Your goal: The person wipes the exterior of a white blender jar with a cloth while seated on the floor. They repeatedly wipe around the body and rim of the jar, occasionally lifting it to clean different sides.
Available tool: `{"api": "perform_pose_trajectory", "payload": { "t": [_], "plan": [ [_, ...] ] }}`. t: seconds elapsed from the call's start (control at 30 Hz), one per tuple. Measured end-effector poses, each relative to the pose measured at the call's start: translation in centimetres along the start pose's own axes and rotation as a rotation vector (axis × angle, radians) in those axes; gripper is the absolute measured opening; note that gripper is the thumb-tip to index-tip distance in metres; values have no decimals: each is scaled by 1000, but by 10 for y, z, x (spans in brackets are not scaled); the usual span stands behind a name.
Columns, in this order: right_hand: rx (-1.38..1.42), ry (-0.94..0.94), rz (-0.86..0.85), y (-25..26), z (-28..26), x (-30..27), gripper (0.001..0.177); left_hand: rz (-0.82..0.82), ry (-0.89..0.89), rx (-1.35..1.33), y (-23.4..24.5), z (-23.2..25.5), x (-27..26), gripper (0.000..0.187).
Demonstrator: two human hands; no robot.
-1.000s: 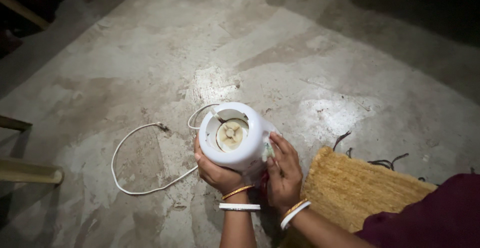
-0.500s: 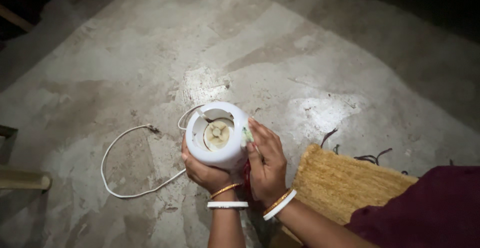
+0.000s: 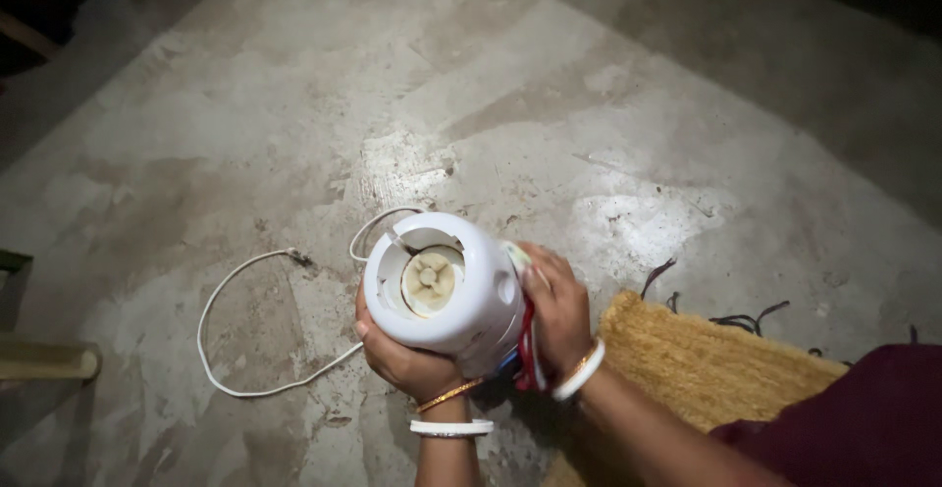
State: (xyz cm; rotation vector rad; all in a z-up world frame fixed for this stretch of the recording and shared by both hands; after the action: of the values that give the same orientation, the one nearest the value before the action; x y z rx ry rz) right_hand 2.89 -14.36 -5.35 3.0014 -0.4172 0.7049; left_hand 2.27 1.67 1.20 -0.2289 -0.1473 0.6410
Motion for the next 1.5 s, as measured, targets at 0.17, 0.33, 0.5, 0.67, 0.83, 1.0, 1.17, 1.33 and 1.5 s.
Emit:
{"api": "perform_pose_trajectory", "payload": {
  "t": [0.17, 0.33, 0.5, 0.67, 0.83, 1.0, 1.17, 1.33, 1.5],
  "plan": [
    [299, -281, -194, -8, 40, 41, 31, -19, 5, -16, 2, -3, -1, 63],
    [184, -181, -157, 7, 30, 31, 28, -3, -2, -15, 0, 1, -2, 62],
    [-55, -99, -61, 21, 8, -1, 21, 7, -15, 29, 2, -2, -2, 62],
    [-128, -155, -108, 13, 14, 34, 20, 12, -15, 28, 3, -3, -1, 62],
    [-79, -320, -329, -12, 36, 89, 19, 11, -24, 81, 4, -3, -1, 63],
    [-124, -230, -279, -2, 29, 78, 18, -10, -18, -28, 2, -3, 1, 62],
    [-189, -224, -112, 23, 14, 24, 18, 14, -57, 69, 4, -2, -1, 63],
    [-162, -60, 102, 13, -8, -48, 21, 11, -46, 68, 2, -1, -3, 62],
    [-111, -16, 98, 6, 12, -43, 30, 12, -27, 21, 4, -4, -1, 62]
  ]
}}
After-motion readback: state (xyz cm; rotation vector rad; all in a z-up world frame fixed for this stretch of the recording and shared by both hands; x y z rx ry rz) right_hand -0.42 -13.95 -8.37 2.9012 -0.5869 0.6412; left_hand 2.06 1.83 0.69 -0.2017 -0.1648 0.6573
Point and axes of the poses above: each hand's wrist, its own x-axis towards the middle knuckle, its own y-axis out of the back of the hand, z = x × y, the point moved 3 cm from there along x, towards the middle knuckle, and after that the axes turned 12 degrees about y, right-handed, at the moved point
